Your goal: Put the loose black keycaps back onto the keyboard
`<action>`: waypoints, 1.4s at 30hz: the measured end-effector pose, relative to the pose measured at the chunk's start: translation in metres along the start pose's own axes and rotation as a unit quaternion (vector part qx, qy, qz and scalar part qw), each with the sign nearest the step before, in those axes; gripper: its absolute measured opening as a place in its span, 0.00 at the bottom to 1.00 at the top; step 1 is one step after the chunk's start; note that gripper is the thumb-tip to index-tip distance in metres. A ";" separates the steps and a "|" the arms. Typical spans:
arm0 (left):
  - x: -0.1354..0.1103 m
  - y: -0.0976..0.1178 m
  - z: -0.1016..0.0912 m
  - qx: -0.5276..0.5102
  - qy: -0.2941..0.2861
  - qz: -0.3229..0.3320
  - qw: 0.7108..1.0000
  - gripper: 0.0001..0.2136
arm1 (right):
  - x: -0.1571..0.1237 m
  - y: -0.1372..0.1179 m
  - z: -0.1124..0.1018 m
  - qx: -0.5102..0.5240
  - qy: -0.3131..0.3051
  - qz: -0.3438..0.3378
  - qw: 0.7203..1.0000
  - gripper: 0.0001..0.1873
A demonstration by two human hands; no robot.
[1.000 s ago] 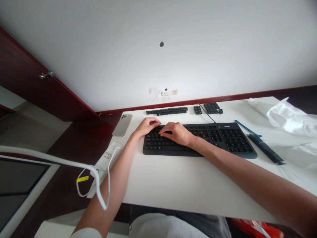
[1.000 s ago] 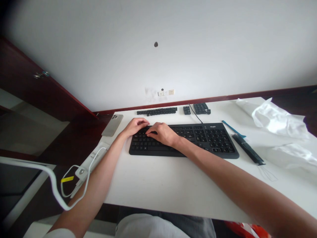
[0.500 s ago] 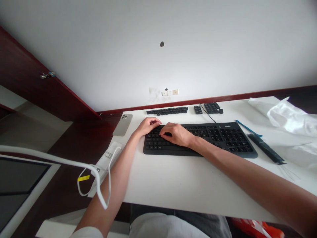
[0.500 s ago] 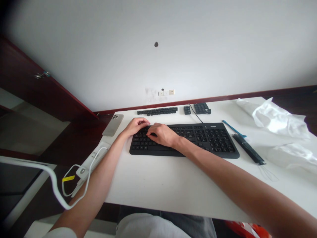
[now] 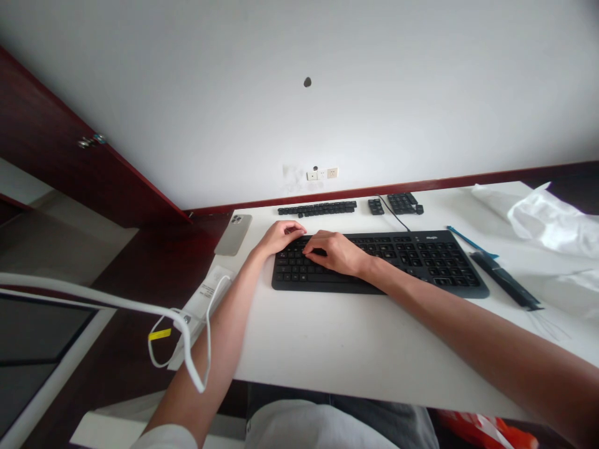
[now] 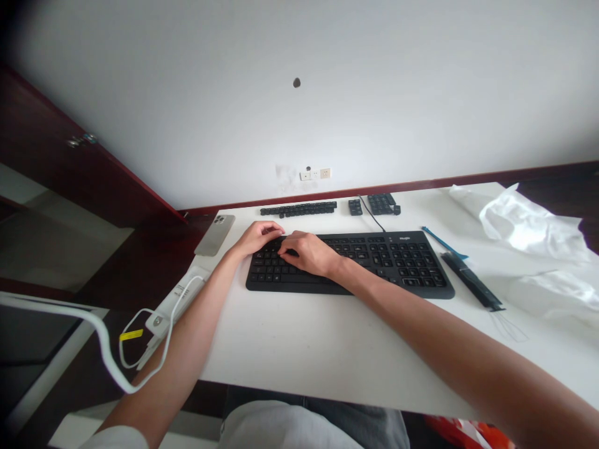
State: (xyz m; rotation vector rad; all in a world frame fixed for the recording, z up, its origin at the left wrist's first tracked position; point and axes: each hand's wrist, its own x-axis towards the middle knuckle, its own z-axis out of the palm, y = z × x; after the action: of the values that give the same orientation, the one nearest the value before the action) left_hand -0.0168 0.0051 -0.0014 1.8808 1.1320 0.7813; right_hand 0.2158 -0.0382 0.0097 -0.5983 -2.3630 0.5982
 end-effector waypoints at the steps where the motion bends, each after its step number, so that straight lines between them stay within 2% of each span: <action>1: 0.000 0.000 0.000 -0.001 0.000 0.000 1.000 0.16 | 0.000 0.000 0.000 0.001 0.001 -0.002 1.000 0.07; 8: -0.001 0.000 -0.001 0.004 -0.003 0.000 1.000 0.16 | 0.001 -0.005 -0.003 -0.027 -0.014 -0.015 0.999 0.07; 16: -0.001 0.000 -0.002 0.018 -0.009 0.006 1.000 0.17 | 0.006 -0.035 -0.012 -0.176 -0.093 0.024 0.980 0.11; 21: -0.001 0.003 -0.001 0.026 -0.007 0.003 1.000 0.18 | 0.006 -0.052 -0.012 -0.227 -0.106 0.055 0.967 0.05; 26: -0.002 0.003 -0.001 0.022 -0.004 -0.005 1.000 0.19 | 0.002 -0.058 -0.011 -0.235 -0.124 0.104 0.959 0.22; 33: -0.002 0.002 -0.001 0.026 -0.003 0.000 1.000 0.18 | -0.002 -0.060 -0.018 -0.214 -0.204 0.170 0.940 0.49; 37: -0.002 0.003 0.000 0.033 0.000 -0.002 0.999 0.18 | -0.004 -0.059 -0.020 -0.194 -0.225 0.171 0.940 0.56; 42: -0.002 0.003 0.000 0.039 0.000 -0.003 0.999 0.18 | -0.004 -0.056 -0.022 -0.191 -0.230 0.164 0.940 0.57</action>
State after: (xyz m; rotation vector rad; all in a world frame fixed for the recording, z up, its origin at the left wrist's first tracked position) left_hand -0.0163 0.0024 0.0012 1.9413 1.1820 0.7428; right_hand 0.2184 -0.0790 0.0541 -1.1483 -2.8763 0.4549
